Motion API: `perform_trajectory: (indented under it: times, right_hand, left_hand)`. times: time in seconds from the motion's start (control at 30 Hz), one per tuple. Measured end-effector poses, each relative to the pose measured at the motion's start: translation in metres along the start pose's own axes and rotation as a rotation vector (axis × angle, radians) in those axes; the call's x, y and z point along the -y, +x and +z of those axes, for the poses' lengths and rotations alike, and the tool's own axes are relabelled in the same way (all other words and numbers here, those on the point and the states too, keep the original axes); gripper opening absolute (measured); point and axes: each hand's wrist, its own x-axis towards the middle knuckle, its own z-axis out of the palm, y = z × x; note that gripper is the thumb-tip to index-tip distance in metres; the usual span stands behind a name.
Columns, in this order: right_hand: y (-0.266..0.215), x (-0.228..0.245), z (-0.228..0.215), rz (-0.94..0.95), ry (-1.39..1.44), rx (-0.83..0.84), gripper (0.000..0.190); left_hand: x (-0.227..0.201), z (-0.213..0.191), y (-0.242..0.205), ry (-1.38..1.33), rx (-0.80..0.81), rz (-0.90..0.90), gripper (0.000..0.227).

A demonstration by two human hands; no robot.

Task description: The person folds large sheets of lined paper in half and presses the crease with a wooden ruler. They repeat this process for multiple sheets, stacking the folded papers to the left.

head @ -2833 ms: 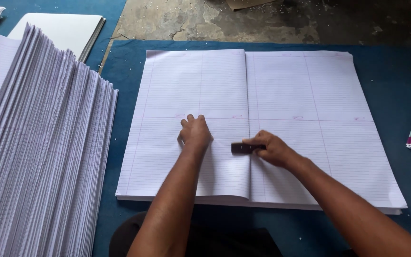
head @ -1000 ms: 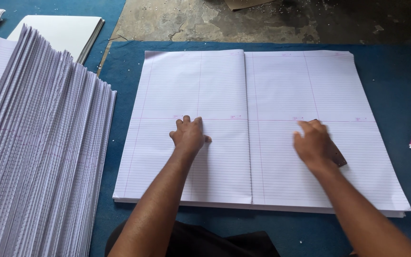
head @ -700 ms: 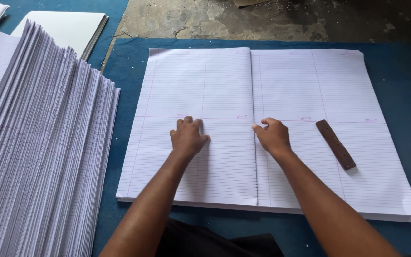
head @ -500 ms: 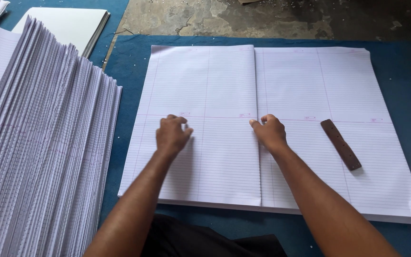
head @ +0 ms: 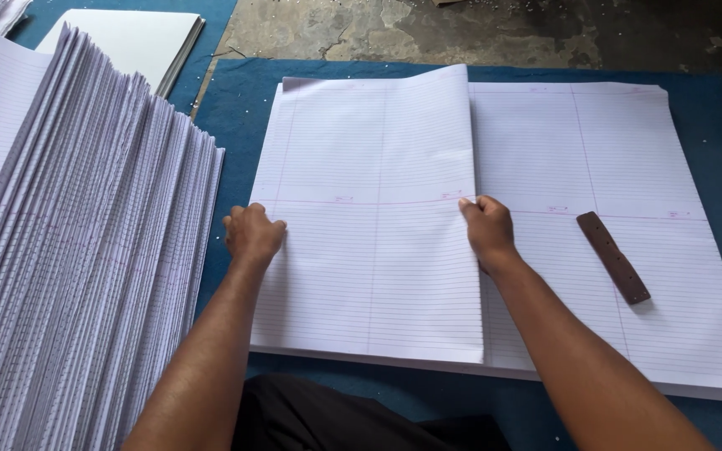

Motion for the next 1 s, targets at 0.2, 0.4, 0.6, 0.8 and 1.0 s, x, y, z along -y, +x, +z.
perform_trajectory:
  times: [0.2,0.4,0.6,0.8,1.0]
  right_hand:
    - [-0.005,0.002,-0.030,0.011,0.053,-0.037,0.023]
    - [-0.003,-0.006,-0.072,0.001,-0.013,-0.094,0.025]
    - [-0.005,-0.002,-0.109,0.013,-0.095,-0.116,0.026]
    - [-0.007,0.015,-0.116,-0.074,-0.159,-0.071,0.028]
    - [-0.009,0.029,-0.072,-0.096,-0.179,0.092,0.036]
  left_hand:
    - [-0.023,0.014,-0.012,-0.077,0.020,0.054,0.040]
    - [-0.051,0.025,-0.024,-0.188,0.059,0.044,0.034]
    - [-0.067,0.045,-0.028,-0.246,0.061,0.080,0.013]
    - [-0.070,0.058,-0.028,-0.238,0.088,0.090,0.008]
    - [-0.064,0.061,-0.024,-0.411,0.043,0.051,0.014]
